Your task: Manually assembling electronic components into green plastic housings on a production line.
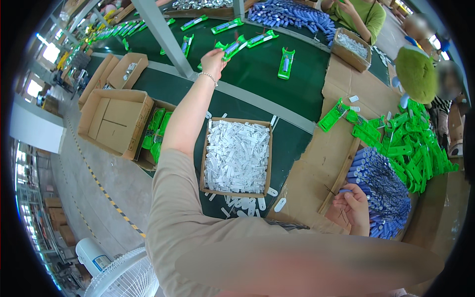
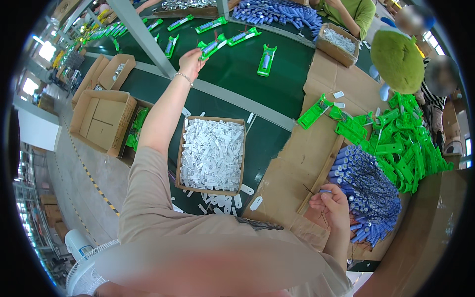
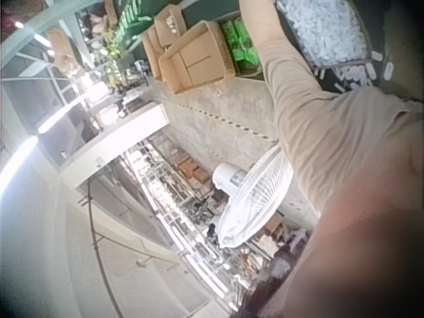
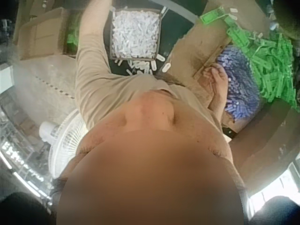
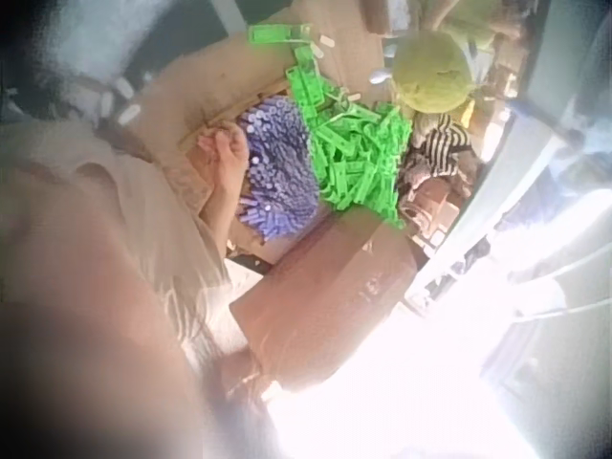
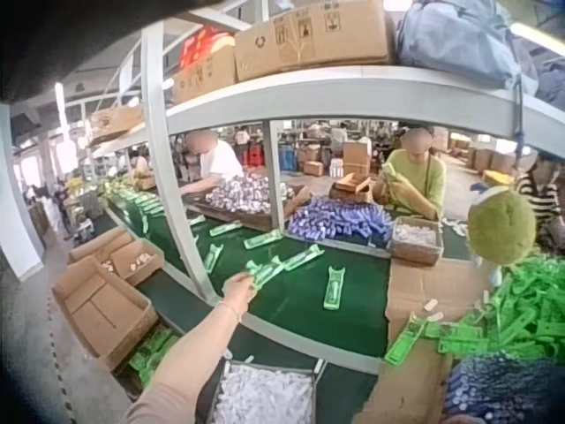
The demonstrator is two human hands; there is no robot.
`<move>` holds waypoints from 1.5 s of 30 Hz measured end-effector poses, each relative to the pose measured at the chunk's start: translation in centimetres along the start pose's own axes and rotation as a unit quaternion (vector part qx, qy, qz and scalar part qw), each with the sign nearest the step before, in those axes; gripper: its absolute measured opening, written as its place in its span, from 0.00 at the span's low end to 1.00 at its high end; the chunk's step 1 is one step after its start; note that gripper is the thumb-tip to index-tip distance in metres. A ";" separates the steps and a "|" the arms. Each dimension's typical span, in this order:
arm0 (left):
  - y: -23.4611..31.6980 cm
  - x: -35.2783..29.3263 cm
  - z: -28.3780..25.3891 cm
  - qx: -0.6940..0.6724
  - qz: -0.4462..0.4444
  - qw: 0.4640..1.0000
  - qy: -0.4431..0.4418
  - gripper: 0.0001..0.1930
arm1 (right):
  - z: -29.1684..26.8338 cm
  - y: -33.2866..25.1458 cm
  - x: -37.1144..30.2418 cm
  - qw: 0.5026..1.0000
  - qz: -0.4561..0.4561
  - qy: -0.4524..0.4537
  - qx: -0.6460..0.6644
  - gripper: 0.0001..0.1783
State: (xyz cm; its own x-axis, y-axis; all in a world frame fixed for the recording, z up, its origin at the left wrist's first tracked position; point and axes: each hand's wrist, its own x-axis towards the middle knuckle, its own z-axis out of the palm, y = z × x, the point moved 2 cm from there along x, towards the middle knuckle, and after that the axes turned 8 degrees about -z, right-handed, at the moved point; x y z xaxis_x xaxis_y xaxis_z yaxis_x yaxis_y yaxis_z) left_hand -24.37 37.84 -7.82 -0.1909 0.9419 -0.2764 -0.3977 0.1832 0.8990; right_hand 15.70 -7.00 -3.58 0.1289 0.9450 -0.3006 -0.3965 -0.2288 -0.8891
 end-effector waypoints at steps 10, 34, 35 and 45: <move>-5.6 8.7 -4.3 0.058 -0.052 0.995 0.070 0.12 | -0.8 0.8 -0.3 0.999 0.005 0.024 0.048 0.10; 12.2 -38.2 1.3 0.183 0.595 0.758 -0.193 0.12 | -0.6 -0.3 -3.2 0.997 -0.070 0.017 -0.017 0.10; 11.1 -40.1 0.8 0.173 0.603 0.733 -0.264 0.10 | -0.5 -0.4 -3.4 0.996 -0.079 0.022 -0.046 0.11; -6.7 -47.0 3.1 0.422 0.169 0.727 -0.514 0.14 | -4.8 -7.2 -4.8 0.899 -0.227 0.120 -0.354 0.09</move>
State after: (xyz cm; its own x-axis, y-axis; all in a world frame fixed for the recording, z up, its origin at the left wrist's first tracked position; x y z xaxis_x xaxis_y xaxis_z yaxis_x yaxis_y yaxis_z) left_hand -9.89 -6.79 0.18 0.7951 0.6062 0.0194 0.2912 -0.4096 0.8646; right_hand 22.27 -10.99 2.65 0.3584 0.9201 0.1579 0.4133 -0.0047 -0.9106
